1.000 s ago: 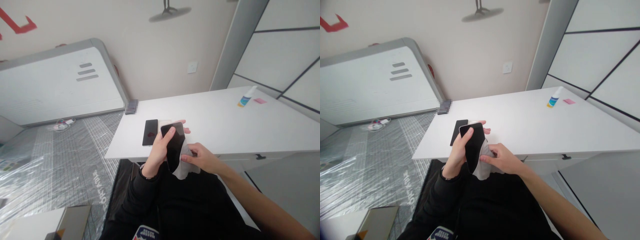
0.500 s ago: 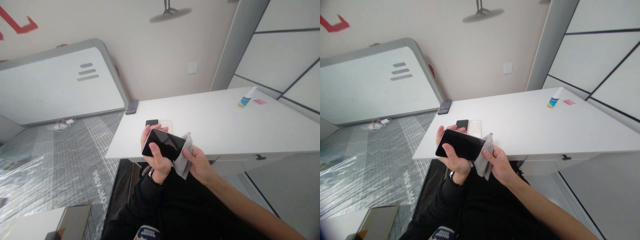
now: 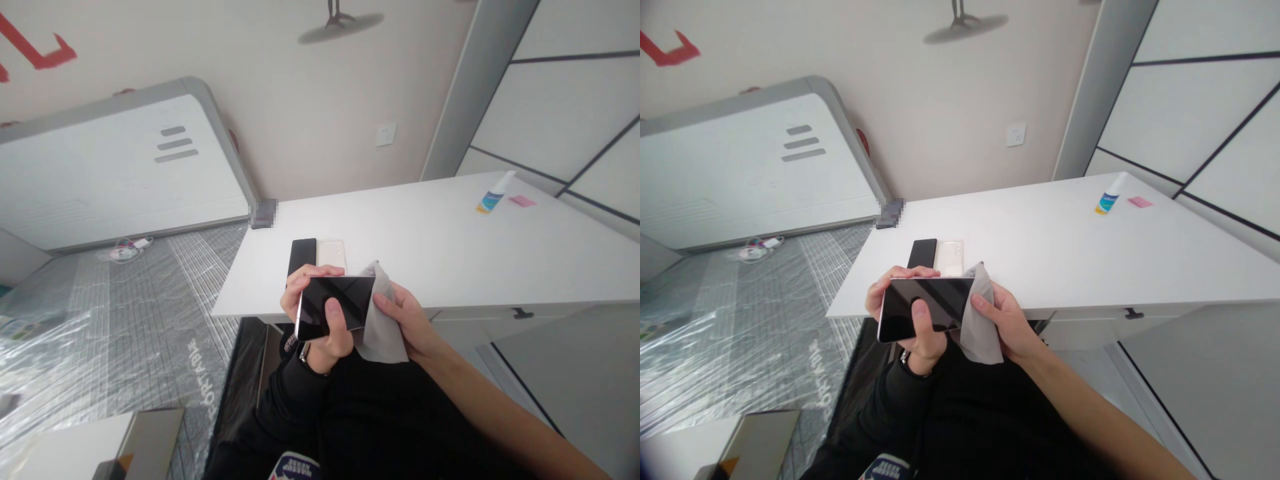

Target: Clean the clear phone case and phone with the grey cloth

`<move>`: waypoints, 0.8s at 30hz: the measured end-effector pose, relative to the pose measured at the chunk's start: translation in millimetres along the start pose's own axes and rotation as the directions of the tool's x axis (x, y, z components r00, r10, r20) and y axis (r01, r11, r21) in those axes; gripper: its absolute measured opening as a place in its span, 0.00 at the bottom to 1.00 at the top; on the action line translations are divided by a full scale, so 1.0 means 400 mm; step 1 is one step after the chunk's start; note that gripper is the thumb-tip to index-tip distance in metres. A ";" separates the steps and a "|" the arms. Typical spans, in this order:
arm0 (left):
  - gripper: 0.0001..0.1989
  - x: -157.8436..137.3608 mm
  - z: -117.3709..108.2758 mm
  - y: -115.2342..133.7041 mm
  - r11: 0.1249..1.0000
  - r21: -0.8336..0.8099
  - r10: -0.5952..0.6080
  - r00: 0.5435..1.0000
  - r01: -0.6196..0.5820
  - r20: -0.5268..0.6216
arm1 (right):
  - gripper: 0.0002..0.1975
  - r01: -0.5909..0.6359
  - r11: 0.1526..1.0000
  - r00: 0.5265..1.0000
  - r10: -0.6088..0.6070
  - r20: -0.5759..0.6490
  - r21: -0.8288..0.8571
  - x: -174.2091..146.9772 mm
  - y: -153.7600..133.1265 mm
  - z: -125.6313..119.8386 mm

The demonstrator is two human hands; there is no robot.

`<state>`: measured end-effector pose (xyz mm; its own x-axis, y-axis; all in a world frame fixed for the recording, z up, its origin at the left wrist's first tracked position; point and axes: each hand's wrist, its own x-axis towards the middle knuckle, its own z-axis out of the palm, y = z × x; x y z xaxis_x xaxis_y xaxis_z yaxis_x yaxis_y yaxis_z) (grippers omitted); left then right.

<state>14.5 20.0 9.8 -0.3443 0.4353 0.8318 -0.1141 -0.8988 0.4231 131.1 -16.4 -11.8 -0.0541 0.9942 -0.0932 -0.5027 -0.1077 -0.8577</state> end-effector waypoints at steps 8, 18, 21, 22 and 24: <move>0.28 -0.014 -0.016 0.014 0.978 0.106 0.169 0.981 -0.178 0.093 | 0.34 0.130 0.938 0.973 -0.183 -0.143 -0.320 0.013 0.022 -0.015; 0.23 -0.040 -0.009 0.025 0.988 0.120 0.085 0.993 -0.095 0.085 | 0.34 0.141 0.935 0.927 -0.241 -0.288 -0.326 0.015 0.032 0.000; 0.23 -0.049 0.010 0.034 0.979 0.110 0.166 0.984 -0.172 0.059 | 0.37 0.107 0.923 0.913 -0.239 -0.331 -0.370 0.010 0.016 0.009; 0.23 -0.052 0.017 0.036 0.972 0.124 0.197 0.979 -0.202 0.047 | 0.38 0.097 0.918 0.911 -0.238 -0.338 -0.385 0.007 0.009 0.013; 0.21 -0.056 0.031 0.039 0.953 0.163 0.258 0.966 -0.255 0.006 | 0.40 0.086 0.906 0.911 -0.240 -0.336 -0.414 0.002 -0.006 0.022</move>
<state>32.0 -3.3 2.3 -0.3570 0.1891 0.9148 0.1309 -0.9595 0.2494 124.6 -15.3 -5.4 0.3617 0.9310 -0.0491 -0.1026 -0.0126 -0.9946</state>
